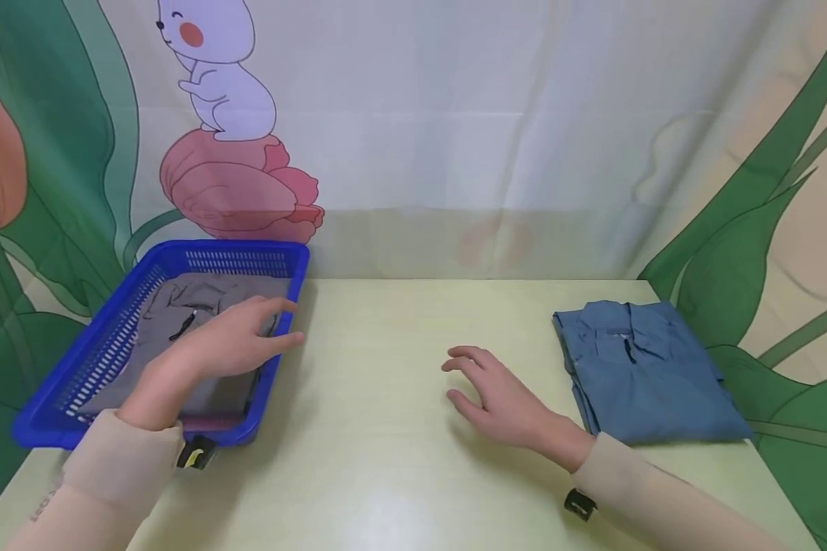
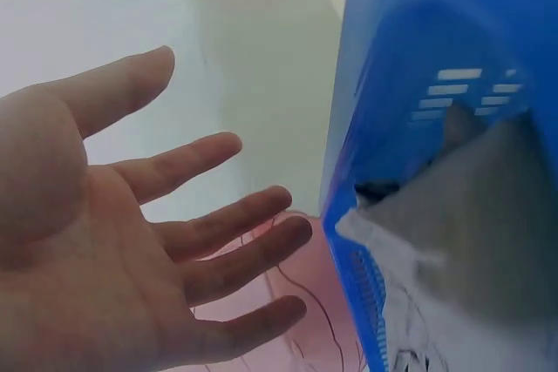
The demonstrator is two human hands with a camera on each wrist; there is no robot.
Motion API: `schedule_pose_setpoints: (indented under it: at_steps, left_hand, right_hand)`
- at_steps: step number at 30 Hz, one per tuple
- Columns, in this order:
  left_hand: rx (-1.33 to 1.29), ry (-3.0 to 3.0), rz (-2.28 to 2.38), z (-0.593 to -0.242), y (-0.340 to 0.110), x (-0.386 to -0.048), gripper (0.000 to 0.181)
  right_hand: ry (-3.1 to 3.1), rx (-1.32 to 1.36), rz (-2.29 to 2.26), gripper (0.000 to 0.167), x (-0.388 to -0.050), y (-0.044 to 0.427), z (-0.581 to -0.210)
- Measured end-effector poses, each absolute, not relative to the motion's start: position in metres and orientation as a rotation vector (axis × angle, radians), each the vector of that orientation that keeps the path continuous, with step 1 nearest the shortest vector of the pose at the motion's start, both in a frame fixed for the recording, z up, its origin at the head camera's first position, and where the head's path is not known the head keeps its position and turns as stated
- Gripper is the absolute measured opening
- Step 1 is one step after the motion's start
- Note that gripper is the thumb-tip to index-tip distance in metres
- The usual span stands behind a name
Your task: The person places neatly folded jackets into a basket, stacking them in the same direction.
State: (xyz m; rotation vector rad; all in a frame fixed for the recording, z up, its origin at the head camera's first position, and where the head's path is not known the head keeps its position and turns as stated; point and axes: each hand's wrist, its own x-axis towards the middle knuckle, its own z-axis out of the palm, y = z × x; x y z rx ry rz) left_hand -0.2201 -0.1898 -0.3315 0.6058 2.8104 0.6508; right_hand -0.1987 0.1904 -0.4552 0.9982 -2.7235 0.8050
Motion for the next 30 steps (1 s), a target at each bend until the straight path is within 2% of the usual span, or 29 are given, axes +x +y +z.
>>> schedule_pose_setpoints:
  at_steps: [5, 9, 20, 30]
  left_hand:
    - [0.632, 2.818, 0.674, -0.338, -0.182, -0.215, 0.061]
    - [0.664, 2.822, 0.699, -0.34, -0.174, -0.212, 0.054]
    - [0.811, 2.764, 0.753, -0.345, -0.155, -0.2, 0.049]
    - [0.785, 2.676, 0.755, -0.347, -0.14, -0.19, 0.048]
  right_hand:
    - [-2.721, 0.762, 0.845, 0.022, -0.194, 0.23, -0.456]
    - [-2.716, 0.588, 0.842, 0.022, -0.197, 0.264, -0.448]
    - [-2.904, 0.286, 0.764, 0.049, -0.208, 0.35, -0.425]
    - [-3.056, -0.071, 0.591, 0.067, -0.22, 0.41, -0.431]
